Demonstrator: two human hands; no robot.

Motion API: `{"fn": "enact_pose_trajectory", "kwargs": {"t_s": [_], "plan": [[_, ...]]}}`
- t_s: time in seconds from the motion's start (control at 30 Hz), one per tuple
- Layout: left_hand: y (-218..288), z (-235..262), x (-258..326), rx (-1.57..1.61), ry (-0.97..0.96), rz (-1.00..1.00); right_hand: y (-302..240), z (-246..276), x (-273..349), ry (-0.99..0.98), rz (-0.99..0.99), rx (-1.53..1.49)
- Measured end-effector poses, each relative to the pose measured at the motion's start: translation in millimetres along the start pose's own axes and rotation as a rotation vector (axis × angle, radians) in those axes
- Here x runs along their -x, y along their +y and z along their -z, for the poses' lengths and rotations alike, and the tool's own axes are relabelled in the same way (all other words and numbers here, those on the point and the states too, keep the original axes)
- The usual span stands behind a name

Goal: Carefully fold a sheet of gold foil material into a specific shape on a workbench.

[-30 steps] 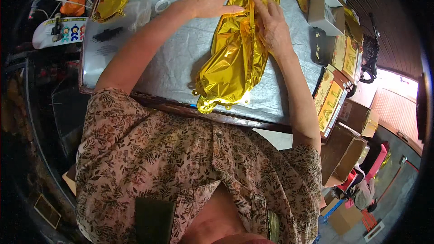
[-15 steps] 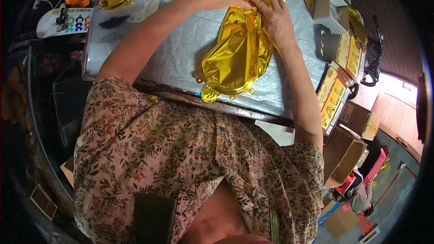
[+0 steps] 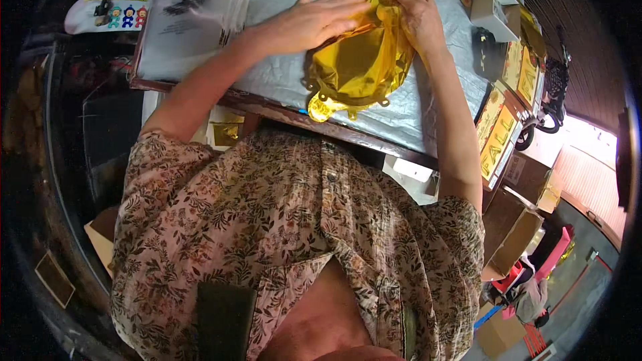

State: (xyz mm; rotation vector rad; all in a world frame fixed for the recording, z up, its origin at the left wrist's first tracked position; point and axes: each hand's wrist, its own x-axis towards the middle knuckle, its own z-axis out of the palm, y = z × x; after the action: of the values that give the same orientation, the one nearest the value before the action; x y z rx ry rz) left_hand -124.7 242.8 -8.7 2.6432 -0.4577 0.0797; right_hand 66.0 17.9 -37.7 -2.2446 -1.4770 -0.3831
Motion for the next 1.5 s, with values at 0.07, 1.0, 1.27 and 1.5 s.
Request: {"fn": "enact_pose_trajectory", "kwargs": {"t_s": [0.07,1.0,1.27,1.5], "plan": [[8,12,22,0.249,0.038,0.062,2,0,3,0.016,-0.009,0.017],[93,-30,31,0.3,0.699,0.425,3,4,0,-0.044,-0.083,-0.084],[84,-35,31,0.161,0.646,0.49,-6,4,-1,-0.062,-0.2,-0.096],[86,-39,23,0.101,0.801,0.456,5,-3,3,-0.046,-0.192,-0.073]]}}
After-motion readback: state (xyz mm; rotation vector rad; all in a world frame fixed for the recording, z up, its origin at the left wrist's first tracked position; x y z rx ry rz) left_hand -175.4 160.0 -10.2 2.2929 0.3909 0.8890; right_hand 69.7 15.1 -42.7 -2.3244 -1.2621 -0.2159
